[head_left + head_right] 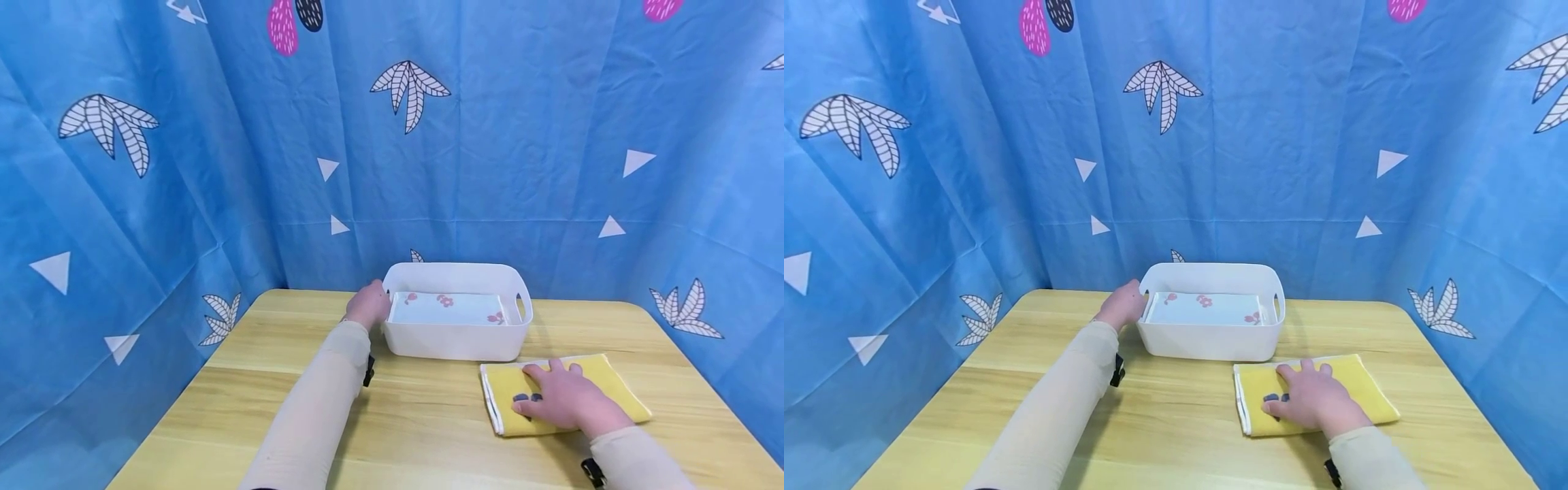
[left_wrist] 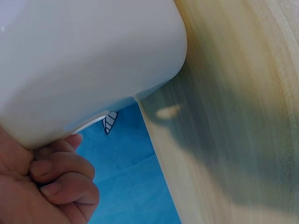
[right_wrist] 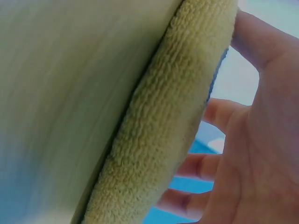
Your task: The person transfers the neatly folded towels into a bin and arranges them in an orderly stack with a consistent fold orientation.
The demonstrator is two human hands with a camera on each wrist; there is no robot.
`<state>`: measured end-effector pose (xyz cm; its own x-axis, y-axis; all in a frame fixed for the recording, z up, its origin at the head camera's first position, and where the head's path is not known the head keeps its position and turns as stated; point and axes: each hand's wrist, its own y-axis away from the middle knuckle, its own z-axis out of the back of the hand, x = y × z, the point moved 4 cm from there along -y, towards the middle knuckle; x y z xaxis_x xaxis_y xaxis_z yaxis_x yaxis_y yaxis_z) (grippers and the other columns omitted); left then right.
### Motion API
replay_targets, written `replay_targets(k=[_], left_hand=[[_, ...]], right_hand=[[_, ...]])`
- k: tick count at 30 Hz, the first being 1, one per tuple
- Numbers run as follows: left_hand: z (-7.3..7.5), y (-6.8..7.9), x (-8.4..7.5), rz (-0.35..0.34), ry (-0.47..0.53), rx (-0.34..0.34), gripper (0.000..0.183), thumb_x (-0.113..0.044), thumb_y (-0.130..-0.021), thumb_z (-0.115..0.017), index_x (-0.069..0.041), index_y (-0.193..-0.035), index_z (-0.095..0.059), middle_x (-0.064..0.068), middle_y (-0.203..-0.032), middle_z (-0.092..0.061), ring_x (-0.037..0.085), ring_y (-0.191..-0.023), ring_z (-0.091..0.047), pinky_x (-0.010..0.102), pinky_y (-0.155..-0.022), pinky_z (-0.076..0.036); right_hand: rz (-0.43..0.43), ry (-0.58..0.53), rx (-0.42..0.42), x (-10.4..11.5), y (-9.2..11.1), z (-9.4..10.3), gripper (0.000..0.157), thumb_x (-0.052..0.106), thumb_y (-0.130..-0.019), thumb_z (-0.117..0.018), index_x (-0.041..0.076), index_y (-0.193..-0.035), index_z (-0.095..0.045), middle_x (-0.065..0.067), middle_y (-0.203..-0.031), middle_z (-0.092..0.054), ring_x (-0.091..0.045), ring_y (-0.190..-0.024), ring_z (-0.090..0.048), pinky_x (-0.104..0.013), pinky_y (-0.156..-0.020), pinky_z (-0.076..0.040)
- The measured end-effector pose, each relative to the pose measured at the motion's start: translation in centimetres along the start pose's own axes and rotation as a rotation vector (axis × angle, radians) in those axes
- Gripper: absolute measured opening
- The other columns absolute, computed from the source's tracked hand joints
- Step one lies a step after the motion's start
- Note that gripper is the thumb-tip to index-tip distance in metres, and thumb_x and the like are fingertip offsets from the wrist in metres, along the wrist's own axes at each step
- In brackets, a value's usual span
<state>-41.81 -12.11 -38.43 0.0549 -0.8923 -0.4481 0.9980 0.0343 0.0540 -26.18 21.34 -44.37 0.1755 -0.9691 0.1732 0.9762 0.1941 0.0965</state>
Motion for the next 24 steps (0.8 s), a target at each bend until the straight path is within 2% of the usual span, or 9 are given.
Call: replay_targets(k=[8,14,18,24], left_hand=[[0.0,-0.1,-0.2,-0.004,-0.007,-0.002,0.040,-0.020,-0.095,-0.050,-0.003,-0.130,-0.042,0.014,-0.115,-0.057,0.027,-0.097,-0.055,0.047,-0.085,-0.046],[-0.2,0.0,0.0,0.011,0.025,0.005,0.040,-0.021,-0.095,-0.051,-0.004,-0.130,-0.041,0.014,-0.115,-0.056,0.028,-0.097,-0.054,0.050,-0.087,-0.045],[-0.1,-0.1,0.0,0.004,0.007,-0.008,0.041,-0.020,-0.095,-0.050,-0.003,-0.131,-0.041,0.015,-0.117,-0.056,0.028,-0.099,-0.055,0.049,-0.087,-0.045],[-0.2,-0.2,0.1,-0.006,0.001,-0.016,0.039,-0.019,-0.096,-0.048,-0.002,-0.130,-0.041,0.014,-0.116,-0.056,0.028,-0.098,-0.055,0.048,-0.087,-0.045]], right_hand=[[0.039,0.043,-0.018,3.6,-0.3,-0.3,0.089,0.079,-0.069,-0.053,0.019,-0.134,-0.052,-0.023,-0.130,-0.045,-0.044,-0.099,-0.045,-0.054,-0.067,-0.045],[0.044,0.069,-0.011,6.1,-0.8,-0.7,0.087,0.079,-0.069,-0.054,0.023,-0.135,-0.051,-0.021,-0.136,-0.042,-0.043,-0.103,-0.045,-0.051,-0.066,-0.046],[0.052,0.070,0.004,7.9,-1.2,-0.9,0.087,0.079,-0.068,-0.054,0.023,-0.136,-0.050,-0.020,-0.135,-0.041,-0.041,-0.102,-0.045,-0.049,-0.066,-0.046],[0.088,0.088,-0.008,10.9,-1.7,-1.3,0.088,0.077,-0.071,-0.054,0.020,-0.137,-0.050,-0.023,-0.139,-0.038,-0.047,-0.110,-0.043,-0.050,-0.067,-0.048]])
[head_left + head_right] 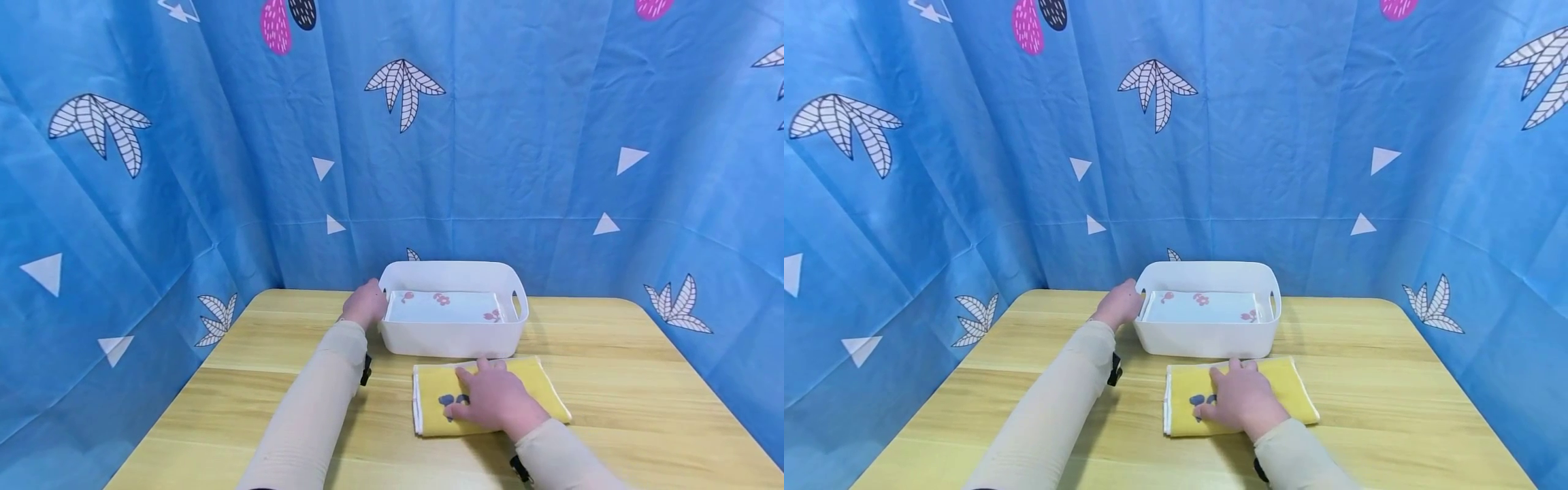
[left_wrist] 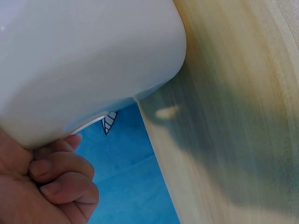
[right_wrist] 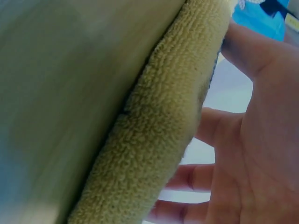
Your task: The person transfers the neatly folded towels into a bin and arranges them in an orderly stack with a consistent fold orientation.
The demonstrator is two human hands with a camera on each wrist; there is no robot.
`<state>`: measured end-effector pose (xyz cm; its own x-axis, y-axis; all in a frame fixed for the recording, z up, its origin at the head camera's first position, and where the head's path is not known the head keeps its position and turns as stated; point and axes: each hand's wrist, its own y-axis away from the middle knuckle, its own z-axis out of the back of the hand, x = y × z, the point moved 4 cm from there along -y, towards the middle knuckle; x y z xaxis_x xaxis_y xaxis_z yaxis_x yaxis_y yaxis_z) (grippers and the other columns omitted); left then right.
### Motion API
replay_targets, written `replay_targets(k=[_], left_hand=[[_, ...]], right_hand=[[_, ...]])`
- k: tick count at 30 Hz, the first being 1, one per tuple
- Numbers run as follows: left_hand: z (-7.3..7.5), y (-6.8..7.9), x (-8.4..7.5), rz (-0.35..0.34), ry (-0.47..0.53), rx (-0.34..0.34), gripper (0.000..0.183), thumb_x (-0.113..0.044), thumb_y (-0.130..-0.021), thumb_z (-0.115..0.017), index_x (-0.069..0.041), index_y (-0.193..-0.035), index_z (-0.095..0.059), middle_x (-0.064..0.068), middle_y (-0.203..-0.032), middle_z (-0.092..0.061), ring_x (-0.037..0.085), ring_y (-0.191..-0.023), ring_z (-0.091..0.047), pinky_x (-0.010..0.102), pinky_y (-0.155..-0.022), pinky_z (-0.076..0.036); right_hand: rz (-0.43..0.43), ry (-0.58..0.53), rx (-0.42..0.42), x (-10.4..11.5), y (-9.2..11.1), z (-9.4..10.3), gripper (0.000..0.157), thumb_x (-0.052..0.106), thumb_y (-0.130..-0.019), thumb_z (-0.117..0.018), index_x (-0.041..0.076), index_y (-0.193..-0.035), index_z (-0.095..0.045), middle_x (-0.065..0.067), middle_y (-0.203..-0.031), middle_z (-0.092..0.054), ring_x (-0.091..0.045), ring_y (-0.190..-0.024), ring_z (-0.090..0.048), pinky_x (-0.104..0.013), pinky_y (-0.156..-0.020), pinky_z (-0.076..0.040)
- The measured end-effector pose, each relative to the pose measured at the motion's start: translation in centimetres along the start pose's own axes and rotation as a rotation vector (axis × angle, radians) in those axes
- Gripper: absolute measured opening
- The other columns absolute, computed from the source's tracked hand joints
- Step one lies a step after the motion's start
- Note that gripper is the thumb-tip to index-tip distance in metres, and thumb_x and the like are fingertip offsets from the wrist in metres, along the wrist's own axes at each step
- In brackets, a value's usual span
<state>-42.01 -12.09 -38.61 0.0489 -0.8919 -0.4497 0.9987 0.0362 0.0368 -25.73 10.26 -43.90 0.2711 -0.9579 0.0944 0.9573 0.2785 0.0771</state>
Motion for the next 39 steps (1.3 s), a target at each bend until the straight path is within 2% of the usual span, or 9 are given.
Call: replay_targets(k=[9,18,24,29,32,35,39], left_hand=[[-0.1,-0.1,0.0,0.002,0.028,0.003,0.037,-0.017,-0.095,-0.047,-0.002,-0.128,-0.043,0.015,-0.112,-0.057,0.028,-0.097,-0.055,0.048,-0.087,-0.045],[-0.1,0.0,0.0,0.016,0.025,0.019,0.034,-0.018,-0.096,-0.047,-0.004,-0.126,-0.043,0.012,-0.110,-0.056,0.026,-0.095,-0.054,0.047,-0.087,-0.045],[0.3,0.1,0.3,0.011,0.078,0.029,0.035,-0.020,-0.098,-0.038,-0.005,-0.129,-0.042,0.013,-0.115,-0.055,0.027,-0.100,-0.053,0.048,-0.090,-0.043],[0.7,0.0,0.5,0.016,0.101,-0.015,0.035,-0.029,-0.099,-0.036,-0.007,-0.124,-0.046,0.011,-0.110,-0.057,0.026,-0.096,-0.054,0.048,-0.085,-0.044],[1.0,0.2,0.6,0.024,0.112,-0.045,0.036,-0.038,-0.098,-0.037,-0.010,-0.116,-0.050,0.008,-0.103,-0.058,0.025,-0.091,-0.054,0.046,-0.080,-0.044],[1.3,0.5,0.6,0.002,0.100,-0.063,0.040,-0.047,-0.098,-0.036,-0.011,-0.109,-0.052,0.006,-0.098,-0.059,0.024,-0.088,-0.055,0.043,-0.077,-0.044],[1.4,1.6,0.8,-0.003,0.108,-0.047,0.044,-0.052,-0.096,-0.036,-0.014,-0.107,-0.053,0.005,-0.097,-0.059,0.025,-0.088,-0.055,0.042,-0.075,-0.044]], right_hand=[[0.025,0.045,-0.021,3.8,-1.4,-0.4,0.089,0.079,-0.073,-0.049,0.018,-0.137,-0.048,-0.024,-0.135,-0.042,-0.045,-0.108,-0.045,-0.048,-0.069,-0.048],[0.010,0.044,-0.011,4.3,-1.4,-0.2,0.090,0.080,-0.073,-0.046,0.019,-0.138,-0.047,-0.025,-0.141,-0.036,-0.049,-0.120,-0.037,-0.052,-0.074,-0.049],[0.041,0.003,-0.012,3.6,-1.3,-0.1,0.089,0.080,-0.074,-0.045,0.020,-0.140,-0.046,-0.025,-0.141,-0.036,-0.046,-0.123,-0.036,-0.052,-0.073,-0.048],[0.095,-0.062,0.002,2.0,-1.2,0.3,0.082,0.076,-0.077,-0.047,0.020,-0.138,-0.048,-0.021,-0.138,-0.040,-0.040,-0.127,-0.033,-0.054,-0.086,-0.043],[0.134,-0.117,-0.001,1.0,-1.1,0.9,0.075,0.070,-0.080,-0.051,0.021,-0.136,-0.051,-0.018,-0.135,-0.044,-0.037,-0.126,-0.037,-0.054,-0.092,-0.039],[0.167,-0.186,-0.014,-0.1,-0.8,1.6,0.067,0.063,-0.082,-0.056,0.019,-0.133,-0.053,-0.015,-0.135,-0.047,-0.035,-0.124,-0.041,-0.054,-0.096,-0.036],[0.186,-0.263,-0.034,-1.8,-0.4,2.2,0.060,0.054,-0.086,-0.058,0.016,-0.132,-0.054,-0.009,-0.134,-0.050,-0.031,-0.125,-0.043,-0.051,-0.100,-0.033]])
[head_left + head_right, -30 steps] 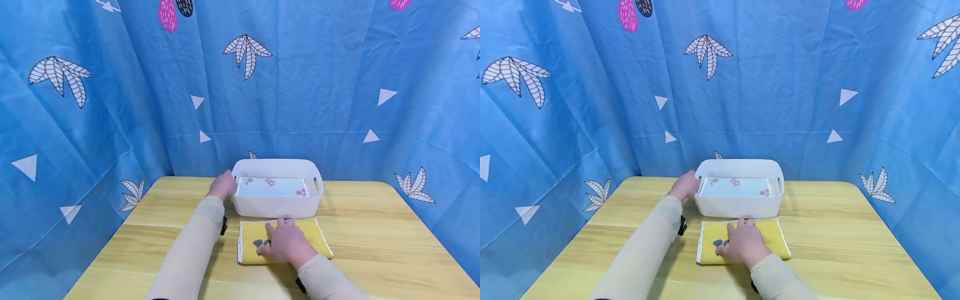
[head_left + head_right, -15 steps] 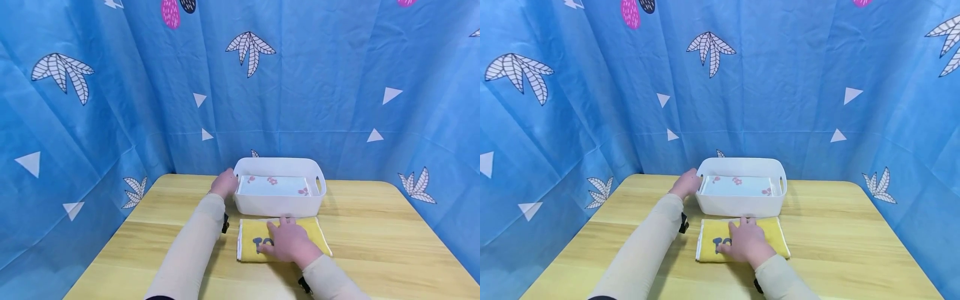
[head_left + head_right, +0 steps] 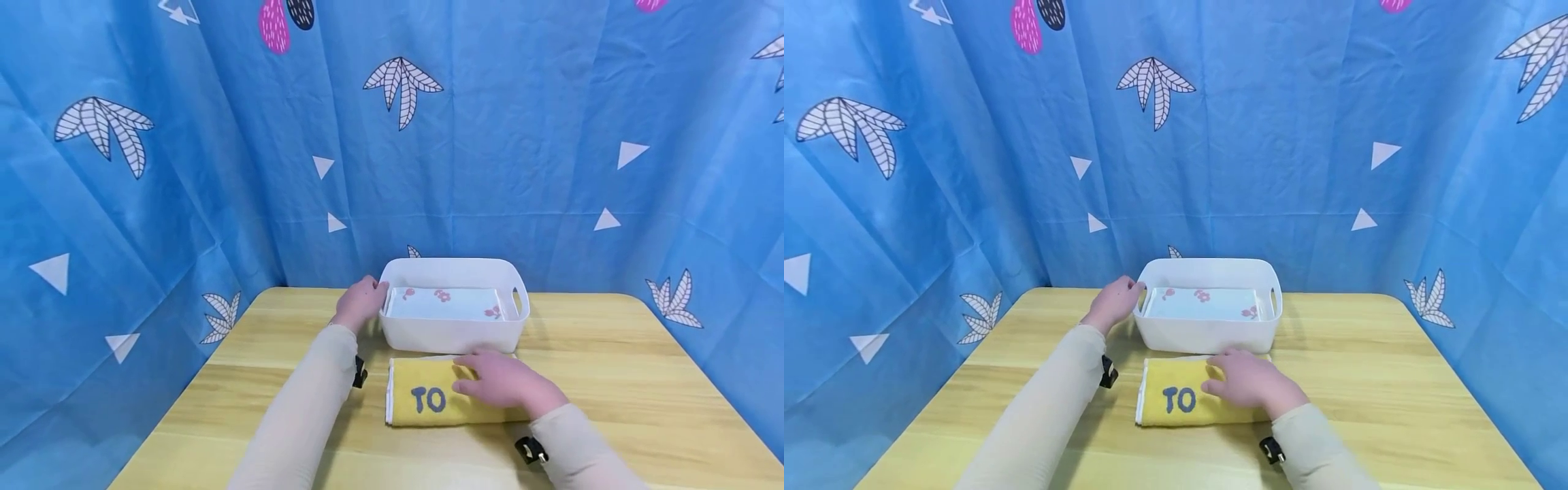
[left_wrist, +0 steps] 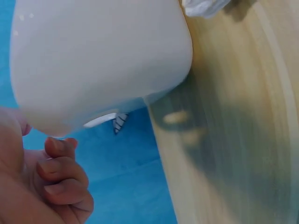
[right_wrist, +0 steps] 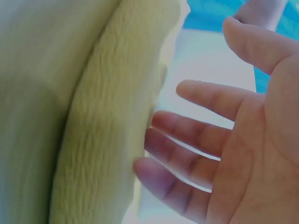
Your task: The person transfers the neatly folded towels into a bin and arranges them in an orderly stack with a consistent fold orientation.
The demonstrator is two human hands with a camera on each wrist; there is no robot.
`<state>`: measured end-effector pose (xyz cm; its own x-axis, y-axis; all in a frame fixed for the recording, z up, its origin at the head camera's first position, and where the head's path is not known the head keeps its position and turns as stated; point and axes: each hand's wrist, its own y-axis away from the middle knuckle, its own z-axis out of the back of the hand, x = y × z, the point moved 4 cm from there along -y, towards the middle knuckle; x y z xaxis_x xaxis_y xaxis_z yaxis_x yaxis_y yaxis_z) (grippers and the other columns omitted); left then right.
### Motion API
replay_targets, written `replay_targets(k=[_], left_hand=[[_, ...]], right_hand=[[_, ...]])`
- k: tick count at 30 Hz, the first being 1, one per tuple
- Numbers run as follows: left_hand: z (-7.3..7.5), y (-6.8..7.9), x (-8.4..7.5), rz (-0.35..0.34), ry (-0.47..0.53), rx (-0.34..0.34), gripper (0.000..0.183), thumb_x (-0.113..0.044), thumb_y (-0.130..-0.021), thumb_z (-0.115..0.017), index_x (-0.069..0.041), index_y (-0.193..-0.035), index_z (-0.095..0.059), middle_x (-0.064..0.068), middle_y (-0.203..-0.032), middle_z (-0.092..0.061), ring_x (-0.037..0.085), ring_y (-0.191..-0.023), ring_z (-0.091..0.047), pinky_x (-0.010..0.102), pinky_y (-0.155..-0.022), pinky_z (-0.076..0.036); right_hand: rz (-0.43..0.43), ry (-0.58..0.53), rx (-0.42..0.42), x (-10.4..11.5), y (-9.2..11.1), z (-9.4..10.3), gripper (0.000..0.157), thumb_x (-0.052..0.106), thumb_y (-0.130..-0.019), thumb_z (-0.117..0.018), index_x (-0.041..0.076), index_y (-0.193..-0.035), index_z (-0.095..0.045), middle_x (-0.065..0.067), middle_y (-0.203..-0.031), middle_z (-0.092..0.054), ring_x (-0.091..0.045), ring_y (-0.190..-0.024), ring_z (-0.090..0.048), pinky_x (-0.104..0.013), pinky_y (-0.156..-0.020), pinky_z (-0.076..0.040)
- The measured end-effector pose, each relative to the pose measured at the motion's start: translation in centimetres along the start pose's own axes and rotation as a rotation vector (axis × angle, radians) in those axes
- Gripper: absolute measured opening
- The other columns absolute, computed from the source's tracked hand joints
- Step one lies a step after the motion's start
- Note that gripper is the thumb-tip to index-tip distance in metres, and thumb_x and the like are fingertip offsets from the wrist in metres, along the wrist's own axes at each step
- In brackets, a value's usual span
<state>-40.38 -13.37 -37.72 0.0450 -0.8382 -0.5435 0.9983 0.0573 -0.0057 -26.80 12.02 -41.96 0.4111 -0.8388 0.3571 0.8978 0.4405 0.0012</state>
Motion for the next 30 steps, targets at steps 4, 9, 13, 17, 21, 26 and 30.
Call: replay_targets(k=[4,9,13,17,21,26,30], left_hand=[[0.0,1.4,0.6,-0.012,0.026,0.013,0.046,-0.055,-0.094,-0.037,-0.016,-0.112,-0.053,0.004,-0.103,-0.059,0.025,-0.092,-0.054,0.044,-0.078,-0.043],[0.2,3.7,1.3,-0.088,0.019,0.002,0.052,-0.058,-0.093,-0.038,-0.017,-0.121,-0.053,0.003,-0.113,-0.060,0.024,-0.097,-0.055,0.045,-0.082,-0.043],[0.0,5.9,1.9,-0.128,-0.045,0.020,0.045,-0.055,-0.094,-0.039,-0.018,-0.112,-0.056,0.000,-0.093,-0.063,0.021,-0.082,-0.057,0.041,-0.071,-0.044],[-0.5,7.8,2.4,-0.156,-0.127,0.054,0.038,-0.054,-0.093,-0.042,-0.018,-0.090,-0.056,-0.001,-0.072,-0.056,0.018,-0.064,-0.052,0.036,-0.057,-0.040],[-1.7,9.3,2.5,-0.204,-0.189,0.144,0.038,-0.052,-0.093,-0.046,-0.018,-0.078,-0.053,0.000,-0.065,-0.052,0.017,-0.058,-0.049,0.035,-0.052,-0.038],[-3.1,10.4,1.9,-0.263,-0.246,0.239,0.039,-0.054,-0.091,-0.047,-0.018,-0.075,-0.052,-0.002,-0.064,-0.050,0.016,-0.057,-0.048,0.034,-0.053,-0.037],[-3.7,10.6,2.0,-0.244,-0.284,0.281,0.044,-0.057,-0.087,-0.051,-0.018,-0.068,-0.052,-0.002,-0.062,-0.050,0.016,-0.055,-0.047,0.035,-0.052,-0.037]], right_hand=[[-0.017,-0.051,-0.046,-1.8,0.4,0.8,0.053,0.049,-0.086,-0.061,0.014,-0.126,-0.058,-0.005,-0.129,-0.053,-0.027,-0.121,-0.046,-0.048,-0.099,-0.035],[-0.046,-0.092,-0.095,-4.1,0.9,2.0,0.041,0.043,-0.086,-0.063,0.014,-0.114,-0.063,-0.001,-0.112,-0.060,-0.021,-0.102,-0.056,-0.044,-0.088,-0.043],[-0.074,-0.133,-0.097,-5.7,1.4,2.7,0.034,0.040,-0.087,-0.064,0.014,-0.108,-0.062,0.003,-0.095,-0.060,-0.014,-0.085,-0.055,-0.039,-0.076,-0.045],[-0.124,-0.158,-0.104,-7.1,1.7,3.0,0.032,0.038,-0.088,-0.063,0.012,-0.107,-0.061,0.005,-0.088,-0.058,-0.012,-0.079,-0.053,-0.037,-0.072,-0.044],[-0.141,-0.166,-0.112,-8.3,1.8,3.1,0.023,0.035,-0.088,-0.064,0.014,-0.098,-0.060,0.004,-0.082,-0.057,-0.014,-0.075,-0.051,-0.035,-0.068,-0.042],[-0.158,-0.193,-0.080,-9.6,2.1,2.6,0.021,0.037,-0.087,-0.065,0.017,-0.089,-0.059,0.003,-0.079,-0.057,-0.015,-0.071,-0.050,-0.034,-0.063,-0.041],[-0.171,-0.221,-0.028,-9.9,2.2,2.1,0.025,0.039,-0.085,-0.066,0.015,-0.085,-0.059,0.002,-0.074,-0.055,-0.016,-0.066,-0.049,-0.034,-0.058,-0.040]])
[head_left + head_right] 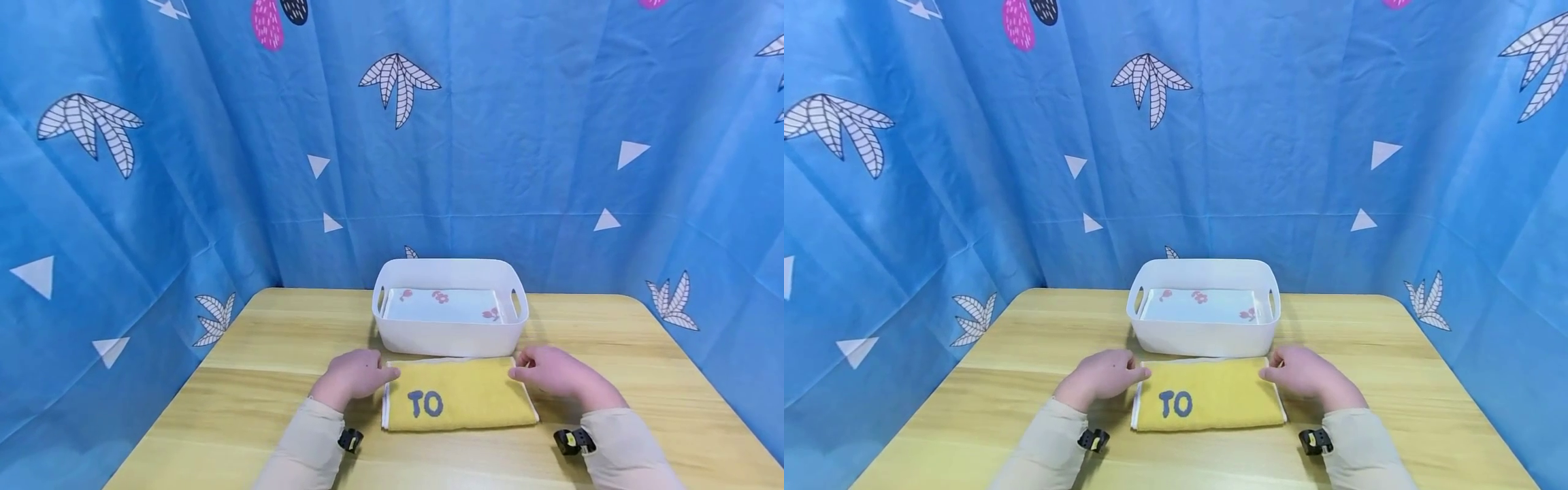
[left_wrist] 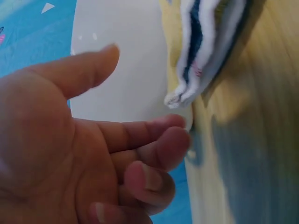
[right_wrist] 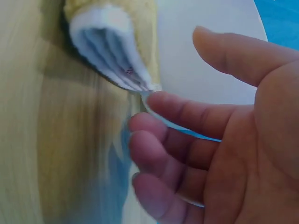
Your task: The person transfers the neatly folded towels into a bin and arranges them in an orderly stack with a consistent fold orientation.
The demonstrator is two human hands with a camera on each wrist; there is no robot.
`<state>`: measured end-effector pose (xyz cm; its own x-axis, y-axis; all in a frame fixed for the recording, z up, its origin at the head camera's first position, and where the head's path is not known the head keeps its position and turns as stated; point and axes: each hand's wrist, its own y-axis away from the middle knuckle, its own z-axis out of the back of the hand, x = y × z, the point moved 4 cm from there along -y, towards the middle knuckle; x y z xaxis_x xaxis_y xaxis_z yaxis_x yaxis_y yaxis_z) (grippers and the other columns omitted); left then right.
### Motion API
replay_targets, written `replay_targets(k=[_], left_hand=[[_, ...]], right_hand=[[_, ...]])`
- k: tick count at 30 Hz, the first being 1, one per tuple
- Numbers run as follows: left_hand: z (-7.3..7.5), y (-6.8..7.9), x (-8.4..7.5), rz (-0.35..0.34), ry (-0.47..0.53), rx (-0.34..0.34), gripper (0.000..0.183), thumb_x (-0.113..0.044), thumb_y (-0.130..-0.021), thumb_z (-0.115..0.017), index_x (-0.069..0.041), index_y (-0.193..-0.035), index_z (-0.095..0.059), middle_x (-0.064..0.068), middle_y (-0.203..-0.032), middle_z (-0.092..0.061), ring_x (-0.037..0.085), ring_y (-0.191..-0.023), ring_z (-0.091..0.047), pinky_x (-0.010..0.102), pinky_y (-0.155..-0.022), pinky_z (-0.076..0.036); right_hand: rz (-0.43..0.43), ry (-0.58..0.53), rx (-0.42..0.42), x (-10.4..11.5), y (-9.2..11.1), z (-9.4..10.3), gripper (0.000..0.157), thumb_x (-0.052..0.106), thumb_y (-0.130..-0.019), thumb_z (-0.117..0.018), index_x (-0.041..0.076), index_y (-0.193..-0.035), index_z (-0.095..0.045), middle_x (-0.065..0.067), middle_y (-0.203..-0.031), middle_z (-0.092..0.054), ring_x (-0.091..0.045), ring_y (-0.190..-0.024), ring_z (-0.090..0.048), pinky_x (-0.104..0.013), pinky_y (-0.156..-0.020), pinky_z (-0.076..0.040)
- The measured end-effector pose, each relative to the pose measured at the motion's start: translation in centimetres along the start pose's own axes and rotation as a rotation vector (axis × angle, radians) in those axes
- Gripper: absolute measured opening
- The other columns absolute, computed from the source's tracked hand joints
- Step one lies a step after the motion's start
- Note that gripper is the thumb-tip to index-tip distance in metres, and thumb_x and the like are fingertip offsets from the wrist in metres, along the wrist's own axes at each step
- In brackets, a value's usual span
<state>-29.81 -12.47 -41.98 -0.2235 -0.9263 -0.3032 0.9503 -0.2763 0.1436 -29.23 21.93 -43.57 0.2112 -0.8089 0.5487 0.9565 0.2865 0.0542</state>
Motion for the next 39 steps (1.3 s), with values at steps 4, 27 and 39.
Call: replay_targets(k=[4,27,39], left_hand=[[-0.6,0.1,0.0,0.017,-0.020,0.046,0.048,-0.062,-0.079,-0.057,-0.017,-0.063,-0.053,0.000,-0.064,-0.053,0.017,-0.057,-0.048,0.036,-0.054,-0.039],[-3.2,0.4,-0.6,-0.037,0.073,0.084,0.039,-0.044,-0.072,-0.076,-0.014,-0.063,-0.052,-0.002,-0.056,-0.043,0.017,-0.050,-0.043,0.033,-0.050,-0.037],[-2.4,0.0,0.0,-0.073,0.070,0.179,0.032,-0.042,-0.080,-0.069,-0.015,-0.069,-0.055,0.000,-0.062,-0.047,0.016,-0.054,-0.045,0.033,-0.052,-0.037]], right_hand=[[-0.019,-0.046,0.029,0.1,0.2,-0.4,0.029,0.038,-0.081,-0.071,0.012,-0.083,-0.057,-0.001,-0.070,-0.053,-0.017,-0.062,-0.047,-0.033,-0.054,-0.039],[-0.011,-0.069,0.204,0.1,0.5,-2.6,0.032,0.033,-0.075,-0.074,0.011,-0.066,-0.052,0.004,-0.055,-0.039,-0.013,-0.047,-0.038,-0.029,-0.045,-0.033],[0.064,-0.125,0.267,0.1,0.7,-2.2,0.037,0.040,-0.081,-0.068,0.018,-0.059,-0.049,0.007,-0.049,-0.040,-0.010,-0.042,-0.037,-0.026,-0.041,-0.031]])
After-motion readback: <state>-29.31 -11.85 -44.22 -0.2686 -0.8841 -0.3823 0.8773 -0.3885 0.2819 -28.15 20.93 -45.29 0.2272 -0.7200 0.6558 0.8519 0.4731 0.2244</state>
